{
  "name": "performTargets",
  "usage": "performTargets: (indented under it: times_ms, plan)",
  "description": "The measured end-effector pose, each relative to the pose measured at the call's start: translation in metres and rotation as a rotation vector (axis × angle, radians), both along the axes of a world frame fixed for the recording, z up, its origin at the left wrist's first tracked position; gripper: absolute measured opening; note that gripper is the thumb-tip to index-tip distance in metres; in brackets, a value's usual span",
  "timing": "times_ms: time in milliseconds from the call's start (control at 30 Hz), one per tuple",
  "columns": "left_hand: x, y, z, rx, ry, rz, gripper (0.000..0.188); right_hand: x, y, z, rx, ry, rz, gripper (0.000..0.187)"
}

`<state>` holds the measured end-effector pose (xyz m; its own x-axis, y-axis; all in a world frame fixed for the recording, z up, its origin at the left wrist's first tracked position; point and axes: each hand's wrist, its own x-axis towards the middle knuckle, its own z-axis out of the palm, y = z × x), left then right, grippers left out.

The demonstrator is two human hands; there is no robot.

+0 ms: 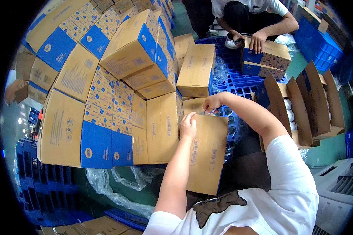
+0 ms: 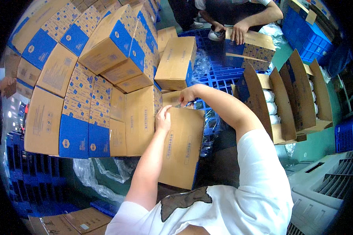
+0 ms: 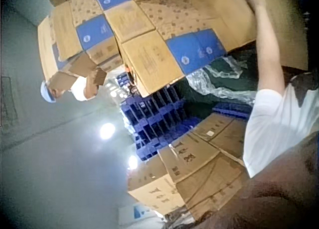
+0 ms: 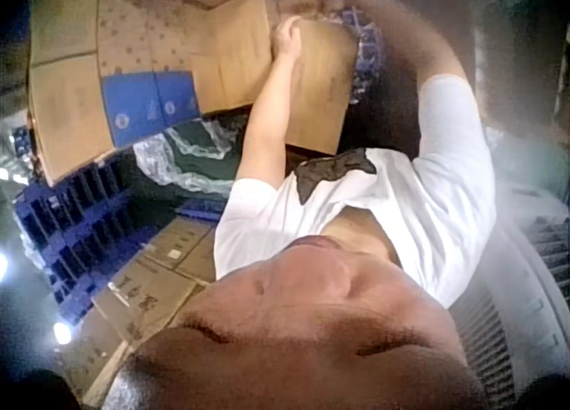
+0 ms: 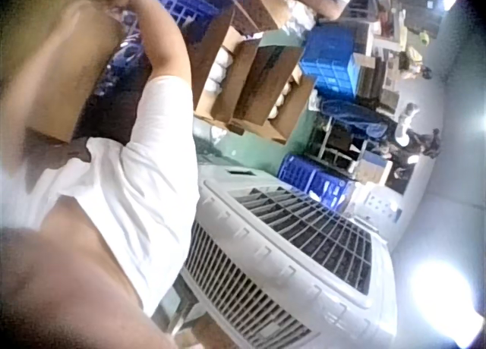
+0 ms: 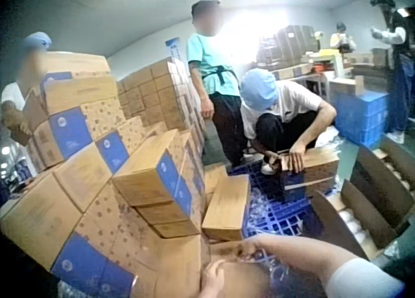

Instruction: The person uses a utility knife to cut open tape on cardboard boxes, unfolds the flaps, and handles the bottled contents while working on a blue plastic pallet.

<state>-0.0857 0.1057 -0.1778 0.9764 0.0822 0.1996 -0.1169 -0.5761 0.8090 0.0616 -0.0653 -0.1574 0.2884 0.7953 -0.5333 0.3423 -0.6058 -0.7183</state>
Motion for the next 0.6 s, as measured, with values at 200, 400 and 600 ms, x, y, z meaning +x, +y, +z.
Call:
performTargets:
  times_ms: [200,400,600]
  plan:
    - [0.004,-0.003,-0.006,0.007,-0.040,0.023,0.032,0.007,-0.024,-0.002,-0.125,0.069,0.214,0.020]
    - [0.002,0.009,-0.005,0.308,-0.196,-0.125,0.033,-0.023,-0.063,0.039,0.050,-0.188,-0.158,0.023]
    - [-0.003,0.001,0.010,0.404,-0.177,-0.237,0.031,-0.097,-0.033,0.039,0.109,0.016,-0.738,0.031]
